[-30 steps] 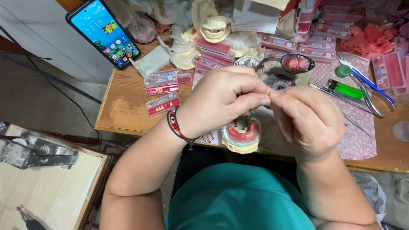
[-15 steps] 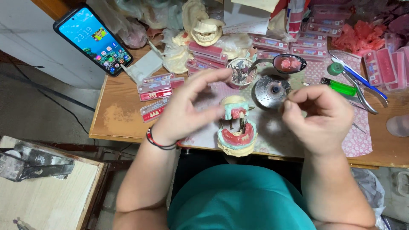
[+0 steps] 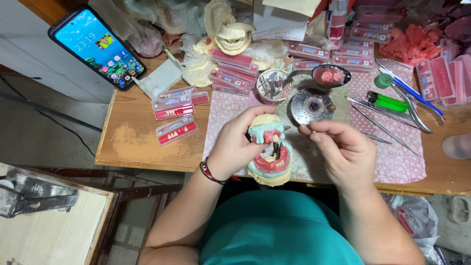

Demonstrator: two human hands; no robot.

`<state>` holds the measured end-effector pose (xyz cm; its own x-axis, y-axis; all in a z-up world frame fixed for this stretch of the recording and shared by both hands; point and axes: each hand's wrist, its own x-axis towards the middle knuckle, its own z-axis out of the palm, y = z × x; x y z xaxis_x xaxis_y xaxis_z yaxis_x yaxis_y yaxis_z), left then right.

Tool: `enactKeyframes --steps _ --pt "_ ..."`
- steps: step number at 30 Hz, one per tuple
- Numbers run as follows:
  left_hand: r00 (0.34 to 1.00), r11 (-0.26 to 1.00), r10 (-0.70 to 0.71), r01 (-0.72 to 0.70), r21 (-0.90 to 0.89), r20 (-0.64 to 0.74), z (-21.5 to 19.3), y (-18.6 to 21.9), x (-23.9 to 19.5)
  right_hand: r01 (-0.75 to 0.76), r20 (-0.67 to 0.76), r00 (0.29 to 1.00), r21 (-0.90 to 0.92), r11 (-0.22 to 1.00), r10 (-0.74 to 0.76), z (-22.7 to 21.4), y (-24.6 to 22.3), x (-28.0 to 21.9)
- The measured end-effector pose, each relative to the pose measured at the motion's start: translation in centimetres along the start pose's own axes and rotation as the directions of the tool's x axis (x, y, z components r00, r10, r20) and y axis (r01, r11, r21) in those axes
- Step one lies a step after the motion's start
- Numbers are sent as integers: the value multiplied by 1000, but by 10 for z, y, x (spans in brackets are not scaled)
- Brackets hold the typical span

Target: Modeling and adjusting a dental prosthesis on a plaster cast using hand tools

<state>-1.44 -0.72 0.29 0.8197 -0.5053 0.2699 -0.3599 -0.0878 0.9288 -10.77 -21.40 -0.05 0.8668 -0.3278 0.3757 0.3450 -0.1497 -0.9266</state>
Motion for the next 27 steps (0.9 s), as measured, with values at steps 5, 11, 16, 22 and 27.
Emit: enactKeyframes --steps 5,11,16,22,27 --pt "999 999 35 -35 -1 -29 2 -6 1 130 -6 991 -64 989 -130 -5 9 4" --pt "997 998 53 -54 -27 -53 2 -2 1 303 -26 952 -46 952 -304 13 3 4" --pt "996 997 66 -68 -40 -55 1 1 2 373 -2 928 -48 927 -373 25 -5 9" --pt "997 997 56 -59 -57 -61 1 3 1 473 24 881 -70 878 -472 32 -7 12" --pt "996 997 59 -62 -50 -60 2 1 1 557 65 830 -146 818 -553 36 -9 12"
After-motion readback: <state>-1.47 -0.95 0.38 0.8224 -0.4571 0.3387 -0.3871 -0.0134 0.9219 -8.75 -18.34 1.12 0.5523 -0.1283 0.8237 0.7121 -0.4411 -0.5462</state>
